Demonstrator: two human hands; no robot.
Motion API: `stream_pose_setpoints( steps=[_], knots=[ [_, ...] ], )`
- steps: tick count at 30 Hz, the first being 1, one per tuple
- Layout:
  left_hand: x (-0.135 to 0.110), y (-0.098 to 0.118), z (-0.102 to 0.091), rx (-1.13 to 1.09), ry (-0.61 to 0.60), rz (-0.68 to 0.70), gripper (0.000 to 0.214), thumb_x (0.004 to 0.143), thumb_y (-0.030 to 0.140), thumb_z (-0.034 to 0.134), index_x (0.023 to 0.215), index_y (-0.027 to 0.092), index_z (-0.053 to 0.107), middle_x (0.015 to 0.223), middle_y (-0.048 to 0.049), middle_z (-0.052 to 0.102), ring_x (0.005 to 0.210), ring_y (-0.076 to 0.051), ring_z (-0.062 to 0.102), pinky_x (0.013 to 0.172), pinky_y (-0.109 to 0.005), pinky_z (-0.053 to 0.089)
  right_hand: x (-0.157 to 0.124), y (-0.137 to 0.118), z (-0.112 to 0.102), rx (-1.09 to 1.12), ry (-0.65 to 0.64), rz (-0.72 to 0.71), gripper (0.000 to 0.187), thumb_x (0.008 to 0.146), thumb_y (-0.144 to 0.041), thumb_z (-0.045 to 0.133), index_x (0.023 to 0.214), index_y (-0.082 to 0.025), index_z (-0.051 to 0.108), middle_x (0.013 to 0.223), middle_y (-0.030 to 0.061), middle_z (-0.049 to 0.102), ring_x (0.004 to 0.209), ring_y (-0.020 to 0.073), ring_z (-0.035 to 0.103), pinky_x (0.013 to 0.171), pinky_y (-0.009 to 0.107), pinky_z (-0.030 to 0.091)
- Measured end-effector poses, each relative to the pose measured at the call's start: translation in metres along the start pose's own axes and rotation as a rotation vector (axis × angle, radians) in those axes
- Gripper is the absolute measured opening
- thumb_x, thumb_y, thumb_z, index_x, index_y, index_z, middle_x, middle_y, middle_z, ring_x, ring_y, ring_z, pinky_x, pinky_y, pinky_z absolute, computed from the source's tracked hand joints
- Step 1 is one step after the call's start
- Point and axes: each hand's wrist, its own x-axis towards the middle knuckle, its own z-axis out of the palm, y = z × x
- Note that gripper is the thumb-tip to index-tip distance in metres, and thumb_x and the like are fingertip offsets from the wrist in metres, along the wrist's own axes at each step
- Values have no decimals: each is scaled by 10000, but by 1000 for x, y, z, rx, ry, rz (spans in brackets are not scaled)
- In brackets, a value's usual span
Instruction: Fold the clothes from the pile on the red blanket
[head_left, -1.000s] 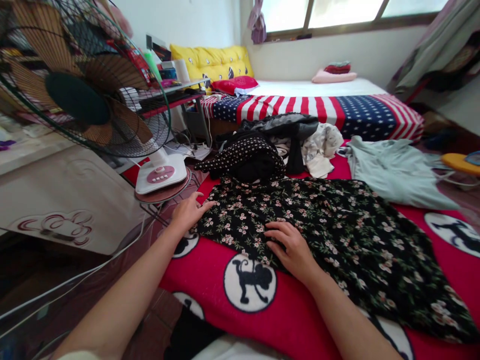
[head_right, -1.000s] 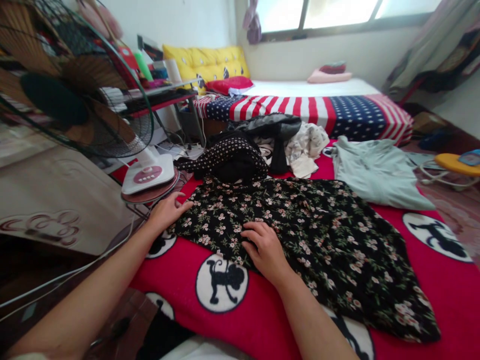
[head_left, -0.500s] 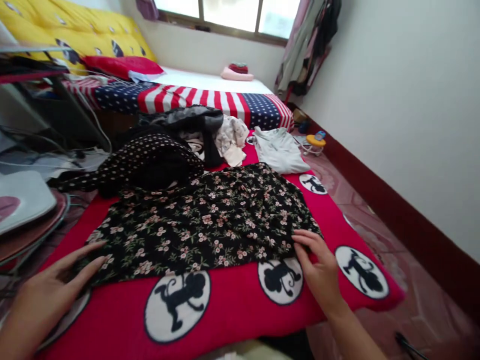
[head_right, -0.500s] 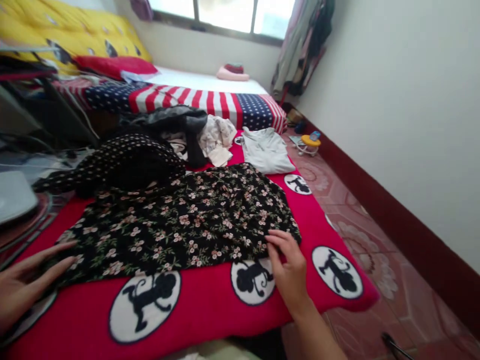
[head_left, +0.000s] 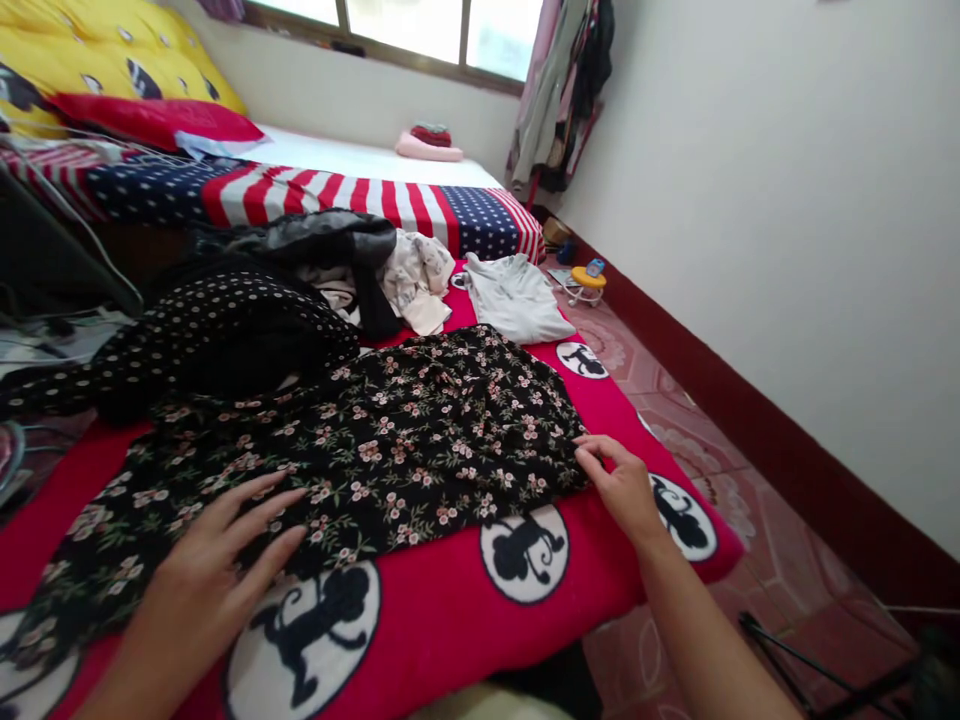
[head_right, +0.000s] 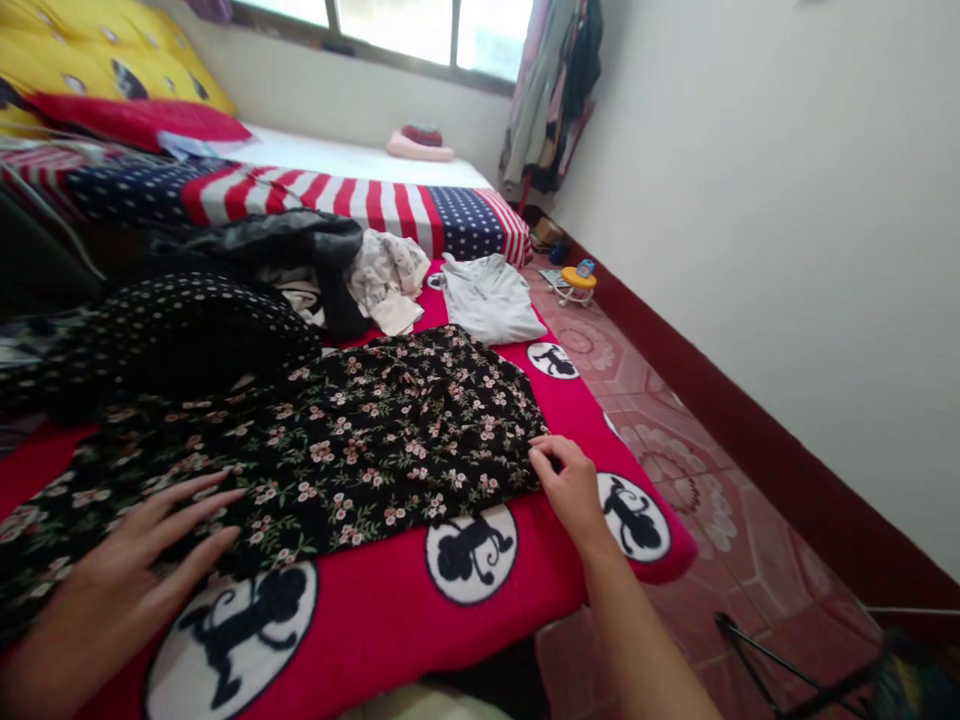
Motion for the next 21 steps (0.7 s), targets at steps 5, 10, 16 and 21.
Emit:
stream_pose_setpoints(
  steps=[5, 10, 16, 21],
  knots=[
    [13, 27, 22, 175, -123, 185, 580, 882, 477, 492, 1445, 390, 384, 1564, -7, 297, 1414, -355, 299, 1146, -619, 222, 1, 13, -1, -106, 70, 98, 251, 838, -403, 556, 732, -189, 634, 786, 42, 669, 737, 199, 602, 721, 325, 451],
    [5, 21, 22, 237, -152, 226, 694, 854, 513, 531, 1491, 387, 286, 1593, -16, 218, 1441, -354, 235, 1155, -616, 193, 1, 17, 2, -414, 75, 20, 185, 807, -365, 566, 717, -207, 601, 805, 40, 621, 678, 188, 562, 638, 327, 416],
    [18, 47, 22, 147, -128, 233, 574, 898, 456, 518, 1449, 363, 385, 1589, -28, 229, 1449, -333, 222, 1142, -622, 226, 44, -12, 27, -72, -32, -77, 168, 799, -320, 581, 870, -191, 663, 874, 51, 674, 767, 193, 621, 737, 333, 481],
    [36, 75, 41, 91, -205, 254, 572, 924, 464, 490, 1467, 355, 350, 1573, -37, 274, 1438, -306, 265, 1136, -587, 280, 114, -44, 70, -24, -176, -68, 153, 780, -217, 578, 864, -159, 692, 835, 51, 716, 751, 177, 649, 714, 284, 488]
  ],
)
